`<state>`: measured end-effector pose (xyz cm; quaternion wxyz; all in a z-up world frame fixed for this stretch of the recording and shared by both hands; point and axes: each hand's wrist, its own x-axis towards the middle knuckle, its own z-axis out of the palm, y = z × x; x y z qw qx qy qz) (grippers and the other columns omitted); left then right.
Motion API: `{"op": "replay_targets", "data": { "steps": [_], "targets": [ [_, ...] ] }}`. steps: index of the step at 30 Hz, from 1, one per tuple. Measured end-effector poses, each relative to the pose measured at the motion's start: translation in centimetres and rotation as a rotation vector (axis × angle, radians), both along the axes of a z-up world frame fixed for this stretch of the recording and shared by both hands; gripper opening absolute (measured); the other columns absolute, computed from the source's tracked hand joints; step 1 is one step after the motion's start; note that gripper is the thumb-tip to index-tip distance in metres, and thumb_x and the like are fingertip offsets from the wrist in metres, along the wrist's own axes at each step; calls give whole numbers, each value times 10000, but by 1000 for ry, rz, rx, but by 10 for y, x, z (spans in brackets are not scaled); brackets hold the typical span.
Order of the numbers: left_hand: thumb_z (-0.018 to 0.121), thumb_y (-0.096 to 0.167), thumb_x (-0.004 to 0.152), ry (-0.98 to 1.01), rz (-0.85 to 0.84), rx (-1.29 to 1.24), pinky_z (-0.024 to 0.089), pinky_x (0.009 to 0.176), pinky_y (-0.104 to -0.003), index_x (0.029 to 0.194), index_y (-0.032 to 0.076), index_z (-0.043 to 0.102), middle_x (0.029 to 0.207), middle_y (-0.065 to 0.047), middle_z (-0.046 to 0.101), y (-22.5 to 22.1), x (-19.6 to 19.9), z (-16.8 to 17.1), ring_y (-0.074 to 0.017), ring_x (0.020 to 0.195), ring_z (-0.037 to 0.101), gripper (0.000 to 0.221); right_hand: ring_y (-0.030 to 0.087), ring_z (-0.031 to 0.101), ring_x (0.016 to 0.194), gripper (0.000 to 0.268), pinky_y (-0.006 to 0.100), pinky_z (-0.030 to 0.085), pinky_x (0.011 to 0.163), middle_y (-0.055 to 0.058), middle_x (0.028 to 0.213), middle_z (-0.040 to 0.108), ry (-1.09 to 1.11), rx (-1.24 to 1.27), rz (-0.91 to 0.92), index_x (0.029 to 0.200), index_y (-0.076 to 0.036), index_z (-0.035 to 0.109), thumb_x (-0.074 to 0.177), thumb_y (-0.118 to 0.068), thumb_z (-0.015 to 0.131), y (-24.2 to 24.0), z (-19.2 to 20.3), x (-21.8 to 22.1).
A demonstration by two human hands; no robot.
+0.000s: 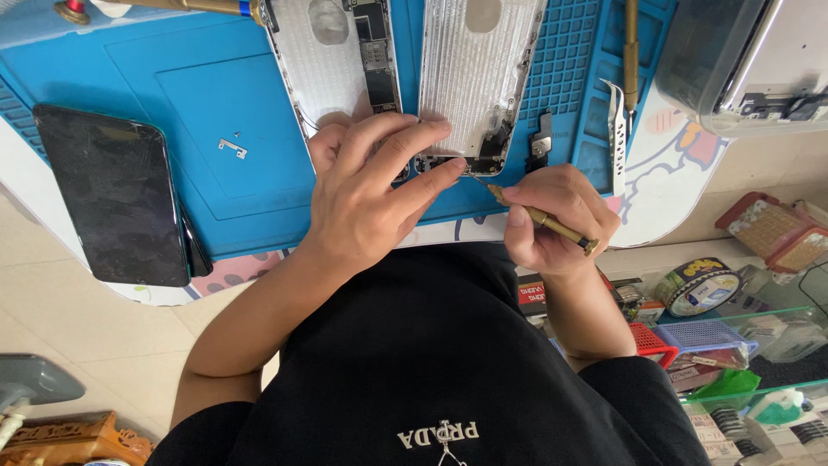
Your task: The recorder is repairing internal components of a mobile phone on a workstation.
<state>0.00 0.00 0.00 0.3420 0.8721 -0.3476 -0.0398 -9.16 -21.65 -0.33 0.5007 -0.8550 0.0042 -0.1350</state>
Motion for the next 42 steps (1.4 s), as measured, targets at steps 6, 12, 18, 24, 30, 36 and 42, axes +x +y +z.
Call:
{"op": "replay_targets", "data": {
  "steps": [6,12,18,24,30,36,42],
  "targets": [
    [820,204,942,7,1,-18,303,1027,-420,1151,245,817,1365,61,650,0,-1,-1,-162,1276,562,213,242,684,770,48,287,545,665,106,854,702,10,12,-3,978,9,672,946,-22,689,1,-1,-1],
    [825,220,947,-3,12,-15,301,1035,-403,1152,261,817,1369,74,646,-1,-2,-2,-155,1276,559,209,245,691,787,55,291,556,675,110,871,708,28,-4,22,994,20,669,943,2,683,2,0,-1],
    [824,203,939,-6,-4,-13,300,1037,-406,1153,254,820,1372,65,644,0,0,-1,-160,1279,557,220,232,714,815,93,299,570,736,110,942,724,194,-109,56,1041,-2,673,975,1,739,5,32,9],
    [824,207,940,-8,11,-22,308,1040,-411,1145,257,810,1372,64,640,0,-1,-1,-168,1282,554,211,218,724,806,99,288,577,743,102,928,727,190,-162,35,1024,-16,666,990,-17,759,4,30,12],
    [820,196,934,-3,2,-11,309,1025,-409,1133,258,817,1354,70,649,0,0,0,-160,1275,559,208,191,706,755,134,252,553,708,165,955,715,176,123,-90,1078,46,629,1075,-87,648,-1,1,-10],
    [823,203,944,13,7,-14,320,1018,-408,1134,271,814,1367,74,649,0,-3,-4,-160,1277,560,202,191,720,768,207,251,566,734,181,979,706,195,346,-156,1109,53,571,1134,-149,610,-7,-6,-20],
    [827,206,935,16,7,-23,318,1024,-418,1147,266,815,1364,69,649,0,-2,-3,-161,1277,556,221,204,719,769,233,265,594,751,188,975,698,238,376,-209,1123,73,590,1146,-158,602,-9,-7,-25]
  ]
}}
